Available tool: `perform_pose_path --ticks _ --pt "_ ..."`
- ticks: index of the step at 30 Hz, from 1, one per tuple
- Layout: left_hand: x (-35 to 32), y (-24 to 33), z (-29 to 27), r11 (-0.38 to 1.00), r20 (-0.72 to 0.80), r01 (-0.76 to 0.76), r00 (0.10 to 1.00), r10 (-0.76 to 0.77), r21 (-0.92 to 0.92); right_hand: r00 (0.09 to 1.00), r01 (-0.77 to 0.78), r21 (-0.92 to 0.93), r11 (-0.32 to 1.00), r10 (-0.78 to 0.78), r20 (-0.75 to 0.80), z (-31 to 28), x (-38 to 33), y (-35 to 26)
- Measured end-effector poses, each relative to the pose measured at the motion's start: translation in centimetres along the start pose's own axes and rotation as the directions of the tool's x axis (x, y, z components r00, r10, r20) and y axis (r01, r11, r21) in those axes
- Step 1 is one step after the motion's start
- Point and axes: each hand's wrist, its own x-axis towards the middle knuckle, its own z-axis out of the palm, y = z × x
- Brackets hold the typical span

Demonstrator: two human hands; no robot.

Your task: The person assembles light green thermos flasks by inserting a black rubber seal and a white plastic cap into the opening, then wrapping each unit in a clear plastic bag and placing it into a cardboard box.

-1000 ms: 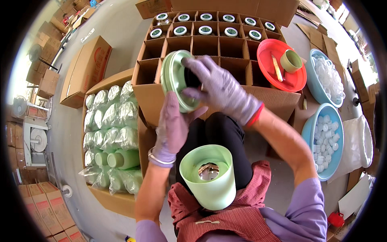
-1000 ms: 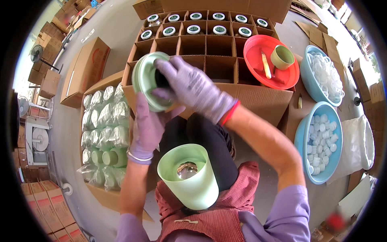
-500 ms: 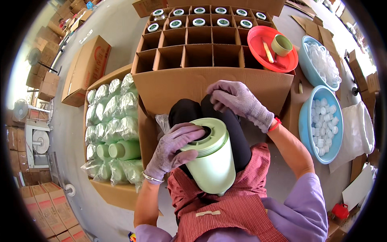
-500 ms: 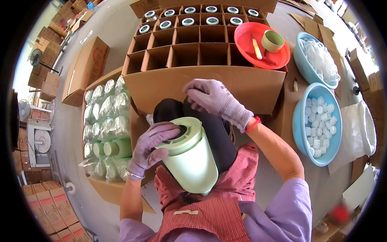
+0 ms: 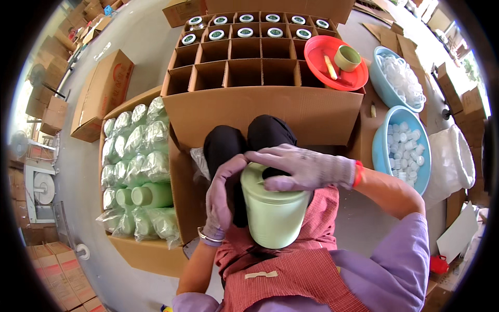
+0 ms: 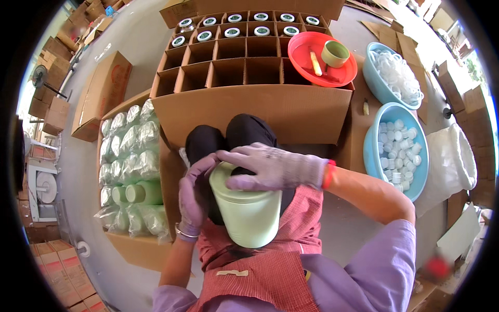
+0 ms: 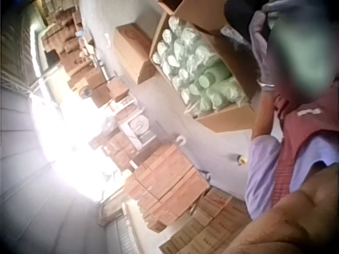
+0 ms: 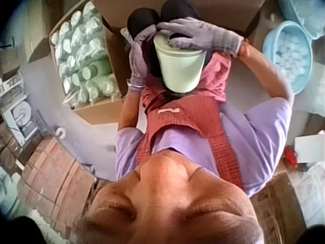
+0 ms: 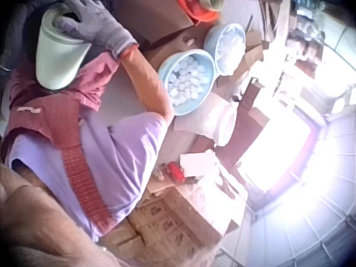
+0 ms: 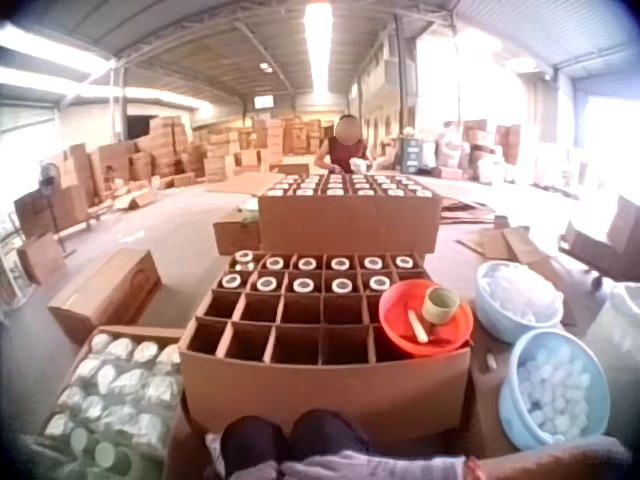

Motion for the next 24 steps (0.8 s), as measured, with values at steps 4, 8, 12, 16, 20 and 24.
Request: perform_pose_path --ticks 4,8,12,16,20,24 --pt "-2.5 -6.5 0.5 0.922 -0.153 0.385 0.914 -0.377 0.029 0.695 -0.516 -0.477 0.712 0.673 0.252 -4.9 -4.7 -3.8" --pt "-3.2 -5.6 0.3 0.807 0.086 0.533 0.844 -0.53 -0.253 0.713 -0.514 -0.502 0.696 0.672 0.201 -5.0 -8.2 -4.1" --pt "-4.7 -4.3 1.4 0.797 0.172 0.569 0.822 -0.543 -0.202 0.986 -0.038 -0.495 0.868 -0.049 -0.16 -2.3 -8.7 -2.0" --pt "-5.3 -5.0 2.1 0.942 0.385 0.005 0.912 -0.142 0.337 0.931 0.296 -0.059 0.953 -0.302 -0.205 0.9 -8.5 -0.7" --pt "-4.8 -3.9 1.3 0.879 0.301 0.186 0.891 -0.339 0.44 0.419 -0.848 -0.111 0.519 0.783 0.459 -4.2 -8.8 -3.1" --pt "-4.0 -4.2 1.4 0.89 0.28 0.236 0.89 -0.359 0.391 0.937 -0.123 -0.273 0.954 0.021 -0.348 -1.8 -12.2 -0.3"
